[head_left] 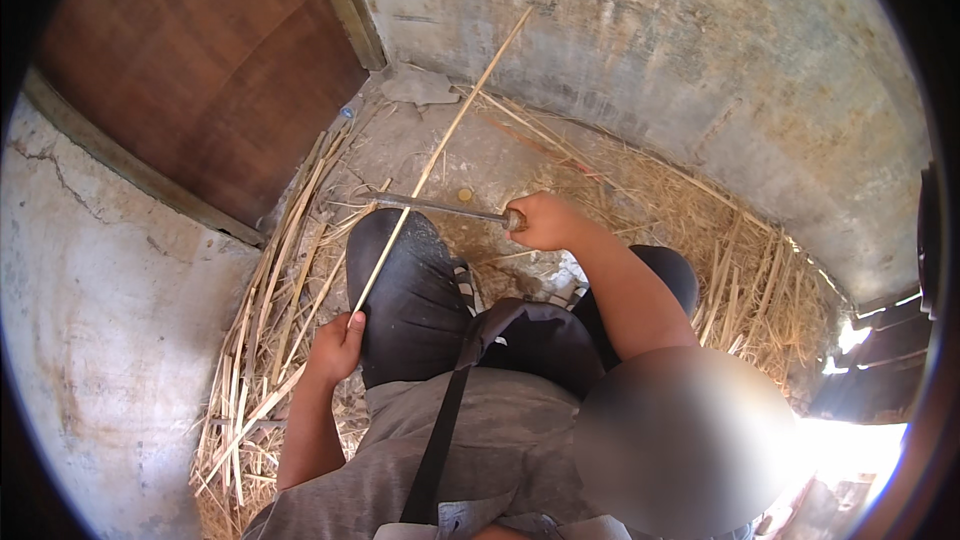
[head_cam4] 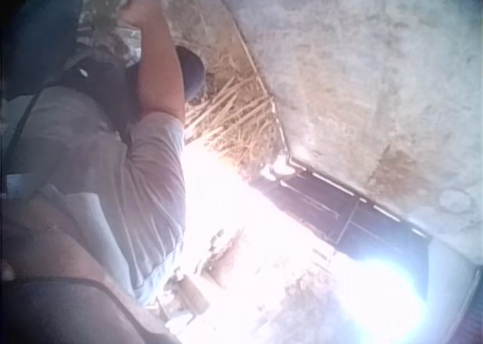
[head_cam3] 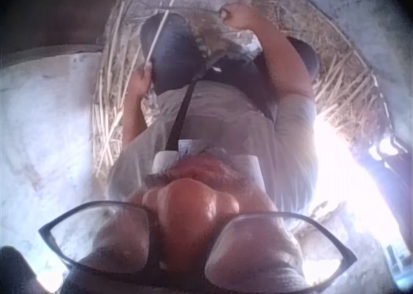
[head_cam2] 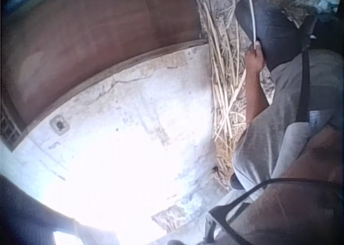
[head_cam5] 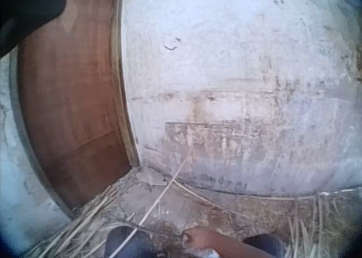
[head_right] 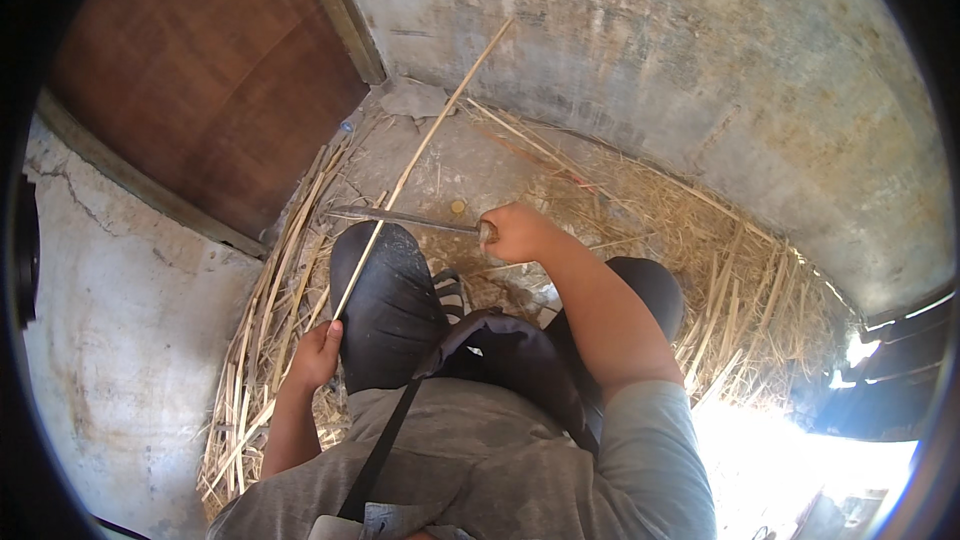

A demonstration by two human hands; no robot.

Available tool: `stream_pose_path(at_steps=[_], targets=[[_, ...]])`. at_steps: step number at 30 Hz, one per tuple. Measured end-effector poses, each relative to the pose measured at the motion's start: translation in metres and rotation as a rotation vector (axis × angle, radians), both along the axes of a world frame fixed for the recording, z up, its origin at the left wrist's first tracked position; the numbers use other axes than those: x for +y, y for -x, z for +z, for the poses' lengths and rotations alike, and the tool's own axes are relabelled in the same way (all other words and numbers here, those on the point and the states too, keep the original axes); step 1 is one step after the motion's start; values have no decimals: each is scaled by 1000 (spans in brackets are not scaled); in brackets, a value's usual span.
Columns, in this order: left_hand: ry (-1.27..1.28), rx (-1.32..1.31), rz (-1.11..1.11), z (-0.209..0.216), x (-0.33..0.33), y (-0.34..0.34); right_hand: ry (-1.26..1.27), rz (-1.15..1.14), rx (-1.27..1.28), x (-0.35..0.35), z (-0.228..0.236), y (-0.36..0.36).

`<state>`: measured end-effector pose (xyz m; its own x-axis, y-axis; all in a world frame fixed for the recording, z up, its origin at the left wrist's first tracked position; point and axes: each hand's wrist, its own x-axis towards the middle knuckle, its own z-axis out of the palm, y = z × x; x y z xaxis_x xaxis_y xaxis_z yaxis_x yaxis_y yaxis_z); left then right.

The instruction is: The person sits on the floor and uses a knife to sharpen a long, thin bamboo stick. They hold the stick against their leg and repeatedly scrape the blade along its length to create a point.

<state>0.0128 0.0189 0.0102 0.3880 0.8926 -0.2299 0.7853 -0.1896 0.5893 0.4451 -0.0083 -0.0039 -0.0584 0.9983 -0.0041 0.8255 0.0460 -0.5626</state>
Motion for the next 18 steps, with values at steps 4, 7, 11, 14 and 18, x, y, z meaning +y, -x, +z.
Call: stream_pose_path(at_steps=[4,7,11,14,18], targets=[[-14,21,-13,5,-1,-3,-5,-24,-53,4,-1,-17],[-31,27,-18,5,0,-3,31,-148,-32,0,5,-25],[-30,34,-21,6,-1,-4,24,-246,-10,-1,10,-32],[-49,37,-28,4,-1,-4,30,-141,-18,-2,7,-24],[-43,79,-31,5,0,-2,68,62,-76,2,12,12]])
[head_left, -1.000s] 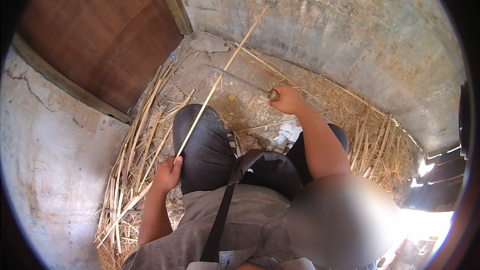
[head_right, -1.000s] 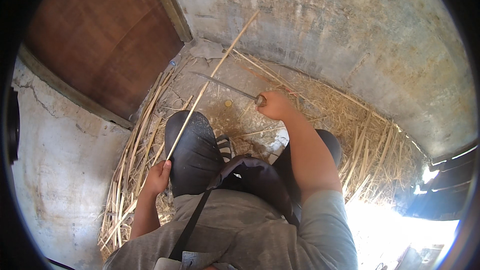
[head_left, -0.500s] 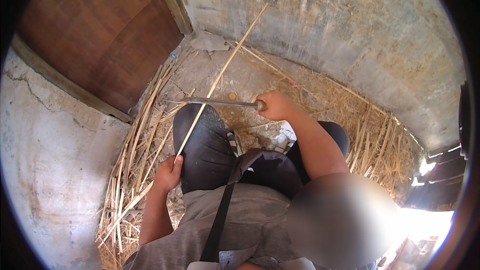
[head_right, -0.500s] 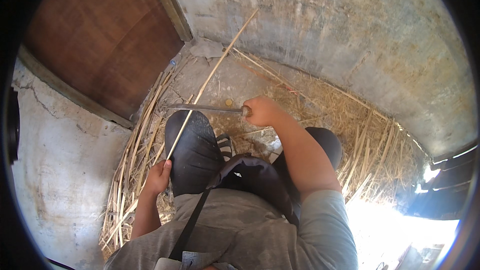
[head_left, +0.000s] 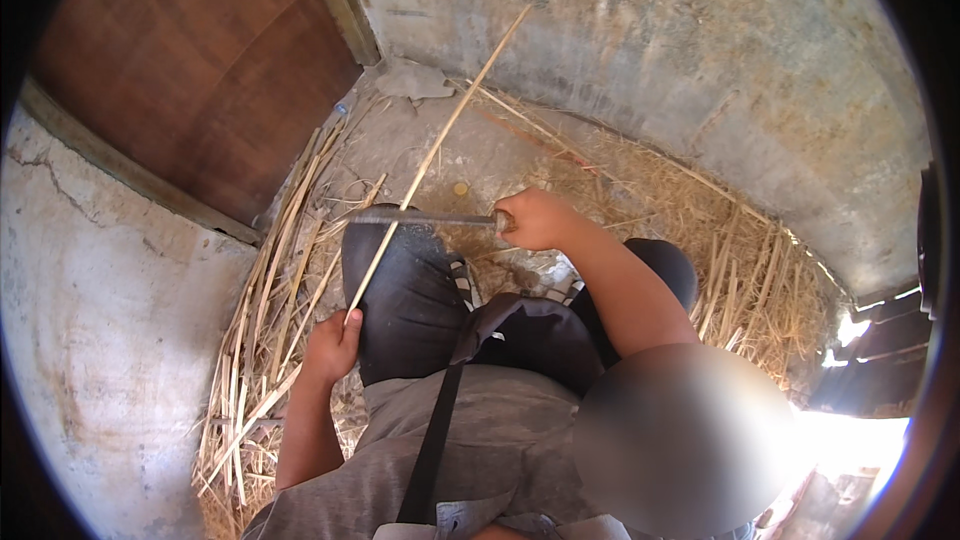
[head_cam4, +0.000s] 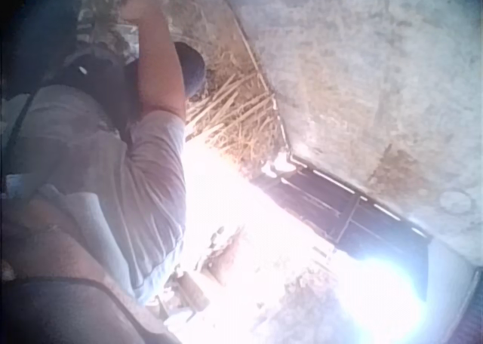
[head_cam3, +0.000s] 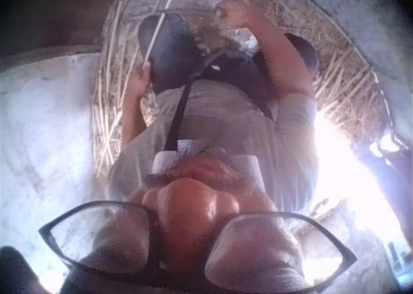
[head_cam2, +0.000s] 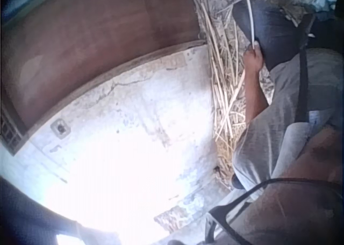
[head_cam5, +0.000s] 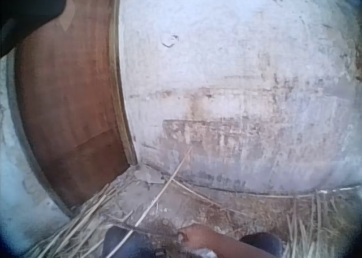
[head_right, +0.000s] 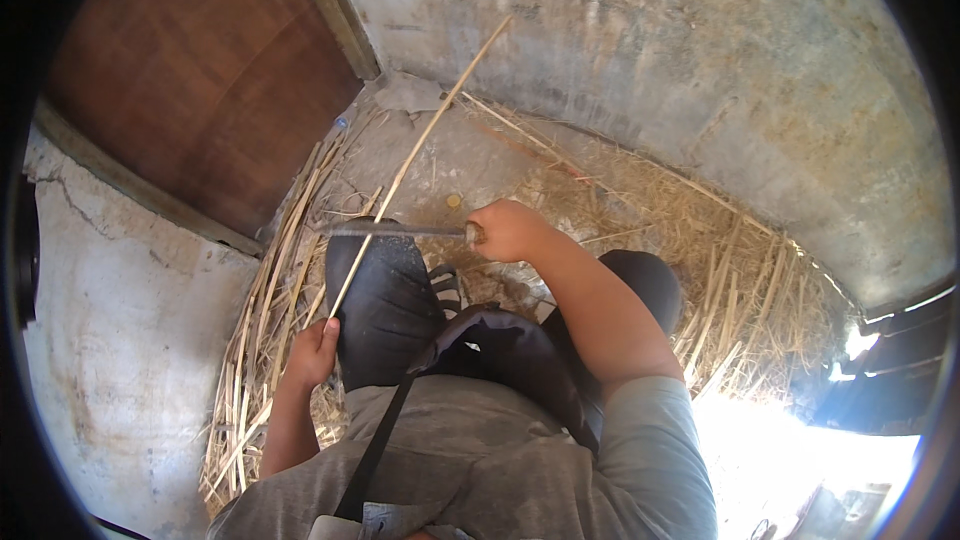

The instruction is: The person sits on the floor and uses a knife to sharpen a long, thin bamboo stick. They hold the stick against their leg and repeatedly scrape the blade along its length to create a point.

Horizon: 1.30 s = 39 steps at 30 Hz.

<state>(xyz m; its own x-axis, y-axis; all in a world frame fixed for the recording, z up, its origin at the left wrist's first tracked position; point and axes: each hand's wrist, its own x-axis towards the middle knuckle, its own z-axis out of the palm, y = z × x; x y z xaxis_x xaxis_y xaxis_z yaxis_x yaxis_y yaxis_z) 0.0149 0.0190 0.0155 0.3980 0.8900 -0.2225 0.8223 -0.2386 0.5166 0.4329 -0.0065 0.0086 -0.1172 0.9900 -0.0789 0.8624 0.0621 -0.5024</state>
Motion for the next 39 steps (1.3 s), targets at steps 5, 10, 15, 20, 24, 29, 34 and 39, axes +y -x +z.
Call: stream_pose_path(at_steps=[5,10,15,20,24,29,34,39], targets=[[-23,-19,-4,0,-2,-1,-15,-105,18,2,1,-21],[-9,-40,2,4,-2,-4,3,-407,88,-5,4,-56],[-1,-56,16,0,-2,-4,-67,-281,52,-5,1,-40],[-21,-48,-1,1,-1,-2,-61,-31,27,0,-9,-4],[-8,-36,-2,2,-2,-2,-95,30,-24,6,-7,-8],[-16,-61,2,-1,-1,-1,-121,-278,-19,-5,-5,-40],[-1,-78,10,0,-1,-2,-8,-428,94,-7,7,-60],[7,-67,24,0,-2,-3,-47,-290,17,0,-2,-36]])
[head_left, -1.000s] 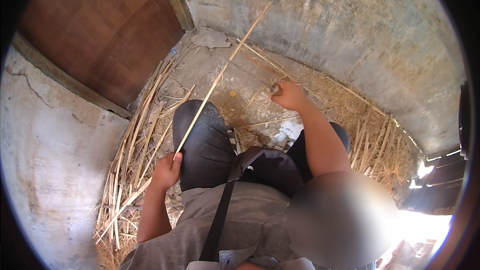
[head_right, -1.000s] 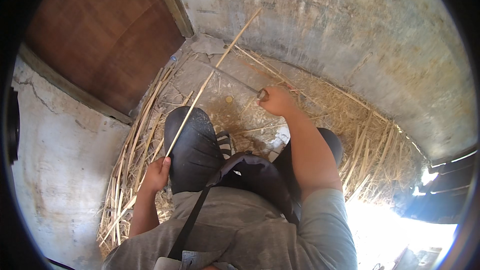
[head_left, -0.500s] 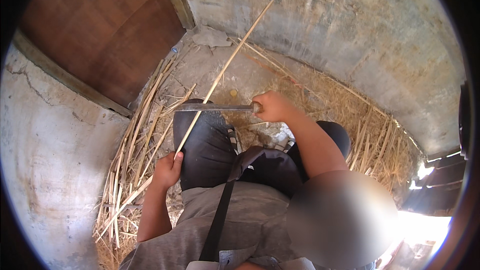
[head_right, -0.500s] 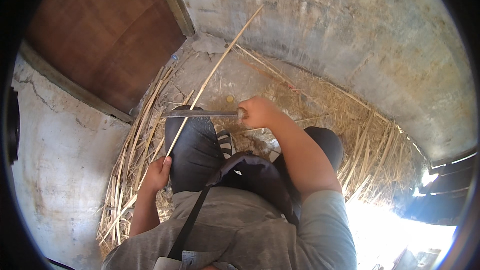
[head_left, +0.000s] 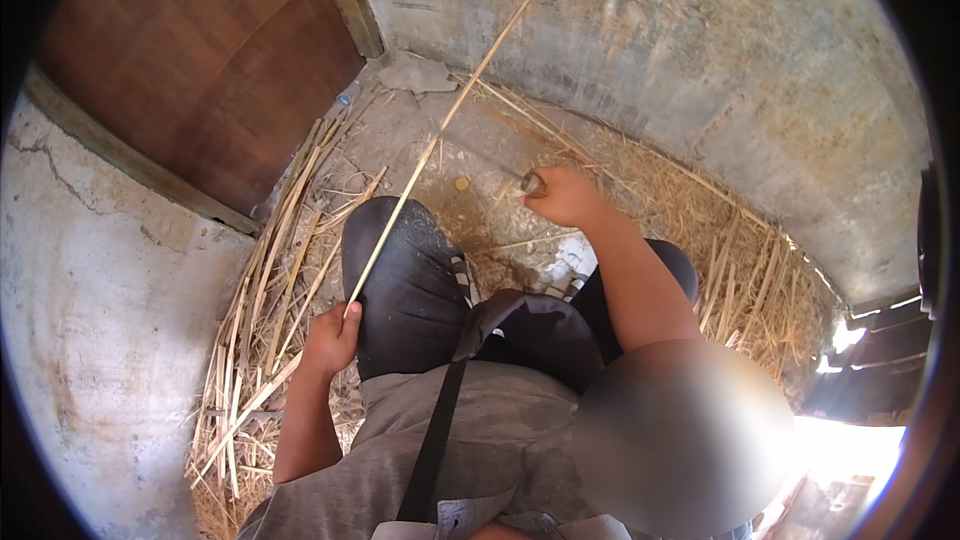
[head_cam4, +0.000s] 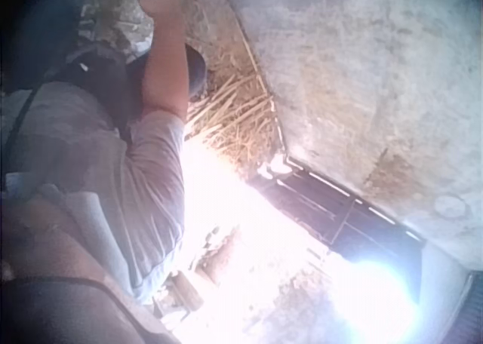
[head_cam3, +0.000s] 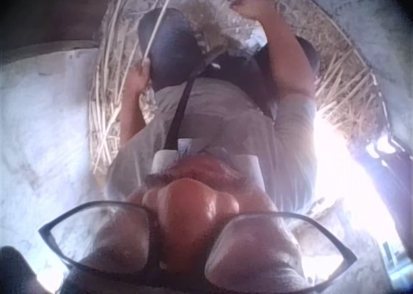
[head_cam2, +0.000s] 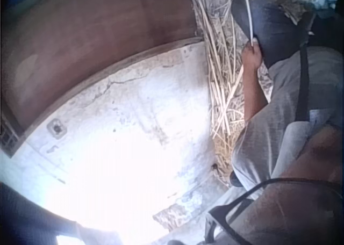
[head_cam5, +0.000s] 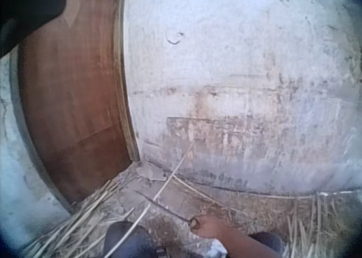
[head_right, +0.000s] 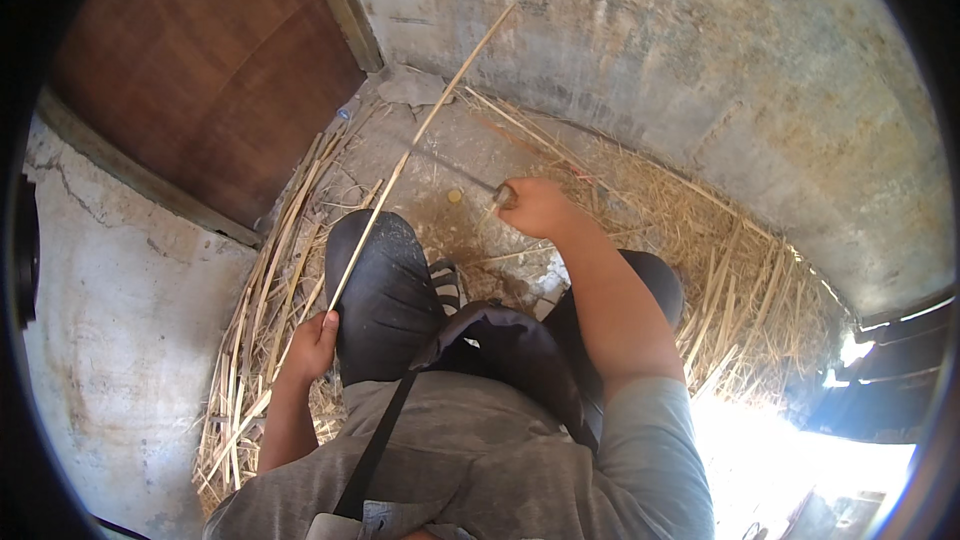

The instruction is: The person sits on the floor and uses a knife to sharpen a long, thin bamboo stick. They hold the stick against their leg and repeatedly scrape the blade along its length to create a point.

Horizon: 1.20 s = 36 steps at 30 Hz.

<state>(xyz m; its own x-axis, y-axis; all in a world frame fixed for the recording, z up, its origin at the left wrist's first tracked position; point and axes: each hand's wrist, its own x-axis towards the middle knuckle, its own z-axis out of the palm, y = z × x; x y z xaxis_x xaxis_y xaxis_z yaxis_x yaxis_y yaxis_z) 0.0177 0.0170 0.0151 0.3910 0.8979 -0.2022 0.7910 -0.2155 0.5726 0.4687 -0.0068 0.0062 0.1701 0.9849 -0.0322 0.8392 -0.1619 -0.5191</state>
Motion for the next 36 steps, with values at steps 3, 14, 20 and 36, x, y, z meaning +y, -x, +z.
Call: stream_pose_path(at_steps=[3,14,20,36], targets=[[-28,0,-16,2,1,-2,-20,176,12,1,-17,12],[4,23,-11,-2,2,2,-13,179,-43,0,-6,7],[14,53,-7,5,2,-2,-29,-64,-6,-3,-6,-21],[17,60,1,-1,2,1,-39,200,-13,2,-10,12]])
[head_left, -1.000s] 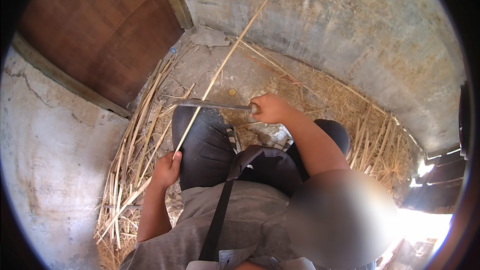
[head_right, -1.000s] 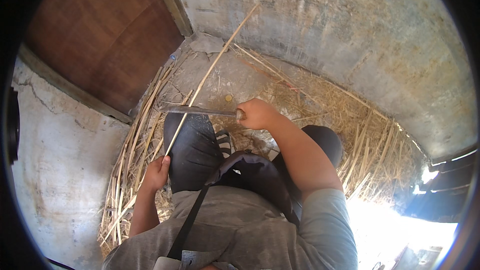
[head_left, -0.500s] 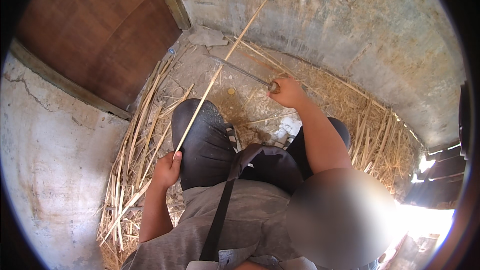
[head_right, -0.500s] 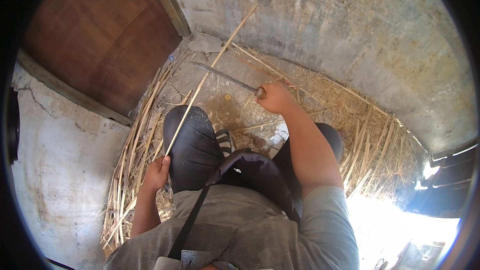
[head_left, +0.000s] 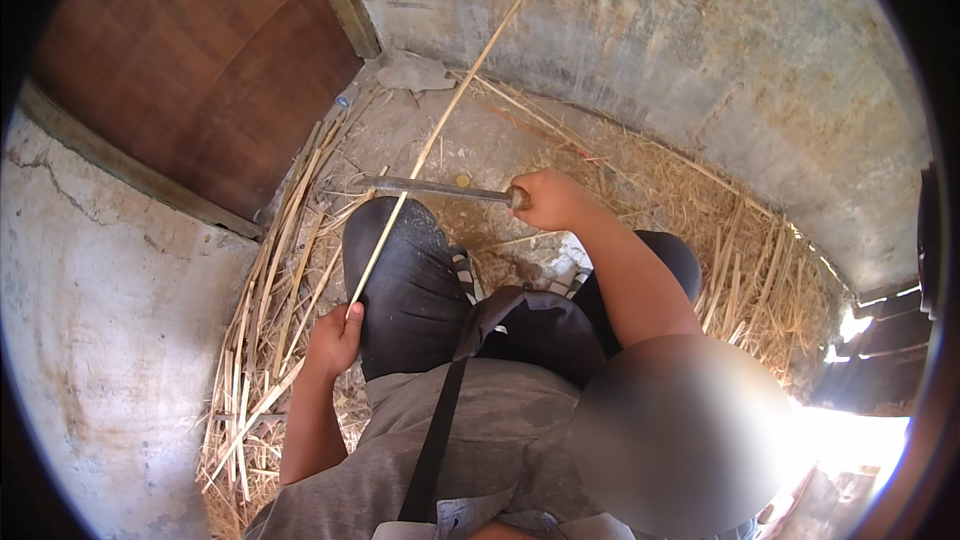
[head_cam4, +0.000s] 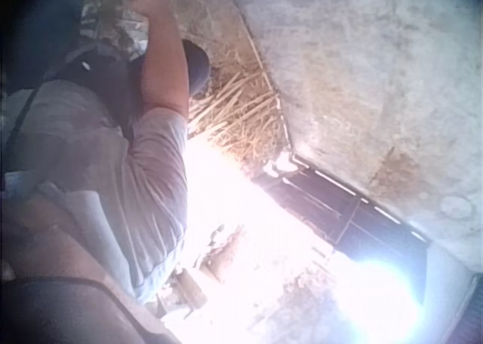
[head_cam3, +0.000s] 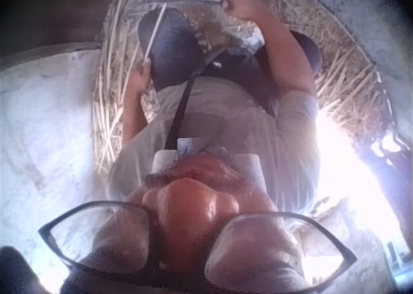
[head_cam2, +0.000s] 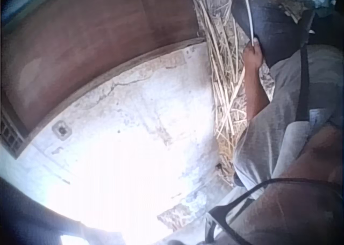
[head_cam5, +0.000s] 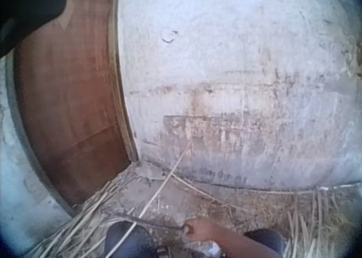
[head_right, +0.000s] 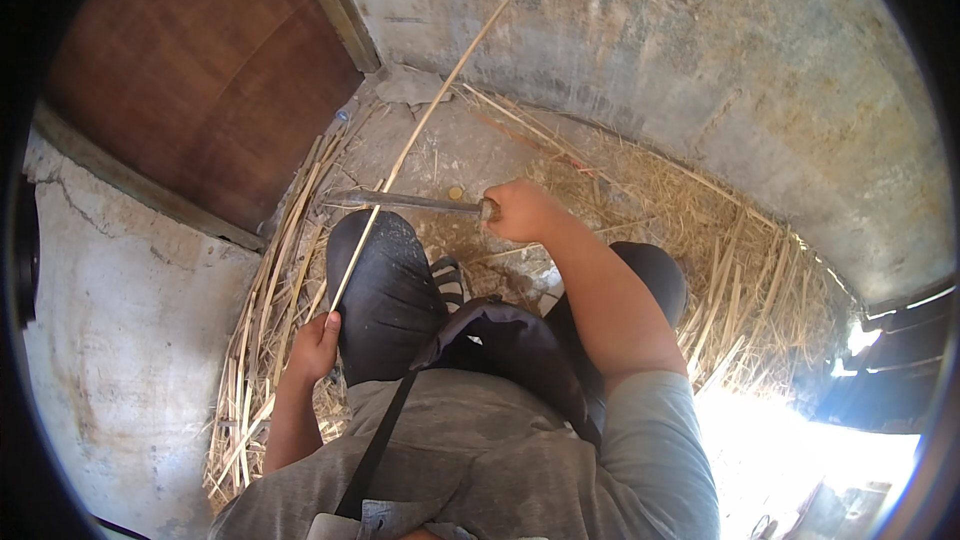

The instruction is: The person sits on the floor and uses a knife to sharpen a long, thin bamboo stick. They hold the stick against their leg and repeatedly scrape the blade along its length to create a point.

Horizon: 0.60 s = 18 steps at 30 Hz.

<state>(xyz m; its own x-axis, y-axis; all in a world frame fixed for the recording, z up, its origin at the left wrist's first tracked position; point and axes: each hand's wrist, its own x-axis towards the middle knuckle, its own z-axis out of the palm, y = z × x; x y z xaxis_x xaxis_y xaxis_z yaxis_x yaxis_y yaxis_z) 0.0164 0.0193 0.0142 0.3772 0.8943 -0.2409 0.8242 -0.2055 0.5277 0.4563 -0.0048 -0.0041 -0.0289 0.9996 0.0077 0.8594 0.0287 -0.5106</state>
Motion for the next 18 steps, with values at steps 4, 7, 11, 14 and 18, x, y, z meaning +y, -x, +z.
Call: stream_pose_path(at_steps=[4,7,11,14,18], targets=[[-9,-25,-8,0,0,0,8,-125,-5,-4,9,-12],[-11,-1,-12,1,1,-1,42,-241,43,-6,11,-23],[1,0,1,3,0,-3,48,-247,88,-7,9,-28],[1,-34,14,-1,-1,-2,49,-219,141,-5,3,-19],[8,-62,23,-7,-1,0,45,-179,135,-1,5,-8]])
